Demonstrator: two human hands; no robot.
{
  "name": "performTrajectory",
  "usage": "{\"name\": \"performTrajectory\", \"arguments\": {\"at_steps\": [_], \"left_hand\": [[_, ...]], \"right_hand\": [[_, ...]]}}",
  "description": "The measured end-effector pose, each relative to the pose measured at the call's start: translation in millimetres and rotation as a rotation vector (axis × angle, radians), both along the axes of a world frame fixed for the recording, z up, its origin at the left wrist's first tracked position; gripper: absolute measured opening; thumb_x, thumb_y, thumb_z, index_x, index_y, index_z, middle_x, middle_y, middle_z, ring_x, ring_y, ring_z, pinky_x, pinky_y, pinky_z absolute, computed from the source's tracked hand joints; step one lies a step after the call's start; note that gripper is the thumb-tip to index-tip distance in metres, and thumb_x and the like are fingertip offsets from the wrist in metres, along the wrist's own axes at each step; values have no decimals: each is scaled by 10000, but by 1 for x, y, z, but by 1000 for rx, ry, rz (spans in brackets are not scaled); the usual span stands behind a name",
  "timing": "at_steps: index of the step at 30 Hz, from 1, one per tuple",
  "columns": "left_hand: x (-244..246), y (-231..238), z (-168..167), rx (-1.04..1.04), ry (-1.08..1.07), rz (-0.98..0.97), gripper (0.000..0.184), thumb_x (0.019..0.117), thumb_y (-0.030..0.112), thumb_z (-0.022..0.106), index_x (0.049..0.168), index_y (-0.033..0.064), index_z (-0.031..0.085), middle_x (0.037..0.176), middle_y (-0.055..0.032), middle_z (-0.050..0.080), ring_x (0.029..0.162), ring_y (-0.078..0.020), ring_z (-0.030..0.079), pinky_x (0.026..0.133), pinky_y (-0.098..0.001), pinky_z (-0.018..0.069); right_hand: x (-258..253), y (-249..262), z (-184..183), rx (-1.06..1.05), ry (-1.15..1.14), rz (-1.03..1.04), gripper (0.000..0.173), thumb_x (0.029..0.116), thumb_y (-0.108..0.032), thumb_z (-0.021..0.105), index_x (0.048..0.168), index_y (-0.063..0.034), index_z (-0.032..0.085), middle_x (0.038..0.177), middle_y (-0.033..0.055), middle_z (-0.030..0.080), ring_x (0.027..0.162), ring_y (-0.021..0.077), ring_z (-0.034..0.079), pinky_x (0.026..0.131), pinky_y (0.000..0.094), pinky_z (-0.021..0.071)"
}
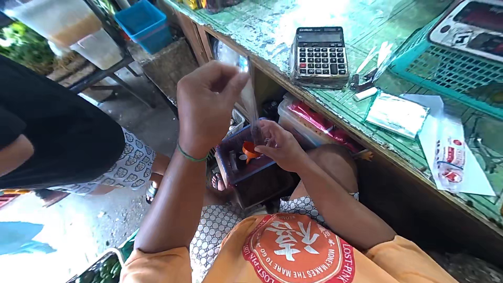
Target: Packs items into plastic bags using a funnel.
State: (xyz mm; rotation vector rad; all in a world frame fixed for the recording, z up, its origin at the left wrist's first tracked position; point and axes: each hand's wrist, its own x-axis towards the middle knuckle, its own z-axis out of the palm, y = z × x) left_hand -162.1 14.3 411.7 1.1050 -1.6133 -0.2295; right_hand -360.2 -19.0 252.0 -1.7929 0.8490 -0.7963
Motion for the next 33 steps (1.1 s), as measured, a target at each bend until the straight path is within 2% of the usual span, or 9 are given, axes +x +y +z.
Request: {"name": "performTrajectory", "arguments": {"at_steps": [3,6,10,14,16,20,26,30,33], "left_hand": [[8,4,3,6,-32,-101,94,938,39,694,1022,4,716,960,-37,688,853,-94,672,764,-269,597],[8,2,-30,238,-73,-142,50,921,107,728,913,58,729,856,-9,704,756,-89,674,689,-282,595],[12,7,-59,332,-123,-85,51,931,43,700,970,45,733,919,-47,695,720,-121,634,639,-298,559],[17,14,-63,384,-98,-63,106,973,137,685,913,69,740,878,-13,692,722,-86,637,647,-273,552],[20,13,-57,378,-34,-93,57,945,55,685,968,58,737,931,-31,695,751,-102,653,663,-273,579],[18,17,-50,355,85,-67,40,944,92,715,928,62,734,802,-6,712,673,-71,654,624,-239,567],[17,15,-35,280,139,-64,53,961,94,698,963,48,722,825,-6,715,711,-83,680,680,-257,600],[22,14,-30,247,125,-36,52,959,92,698,964,46,721,814,-4,711,709,-75,675,672,-248,592],[24,13,-25,210,132,-31,49,956,87,696,963,41,712,816,-2,708,706,-68,671,666,-243,588]], "right_hand": [[-13,-10,-9,-40,-55,-71,523,911,-192,746,1402,-138,572,1325,70,625,1077,178,671,825,377,608],[-25,-14,-11,10,-48,-134,491,903,-194,765,1364,-151,601,1283,66,627,1031,177,665,805,375,597],[-30,-12,-12,22,-35,-163,393,934,-194,716,1315,-141,636,1243,55,654,1029,158,671,840,362,597],[-23,-11,-6,27,0,-72,314,923,-164,723,1232,-128,680,1169,39,677,969,143,674,807,349,597],[-17,-20,3,-16,86,22,320,912,-179,753,1217,-107,691,1155,57,679,959,153,665,791,358,584],[8,-20,-8,46,307,232,507,903,-232,790,1358,-107,606,1209,76,668,1016,186,667,891,407,578],[23,-8,-25,150,180,256,134,950,-127,650,1046,-84,734,907,38,711,801,109,663,770,343,567],[18,-3,-21,243,129,307,215,964,-100,673,1174,-76,710,1067,30,737,938,82,698,864,284,587],[15,2,-14,271,101,293,219,967,-49,590,1154,-50,702,1006,36,740,853,75,691,786,255,575]]}}
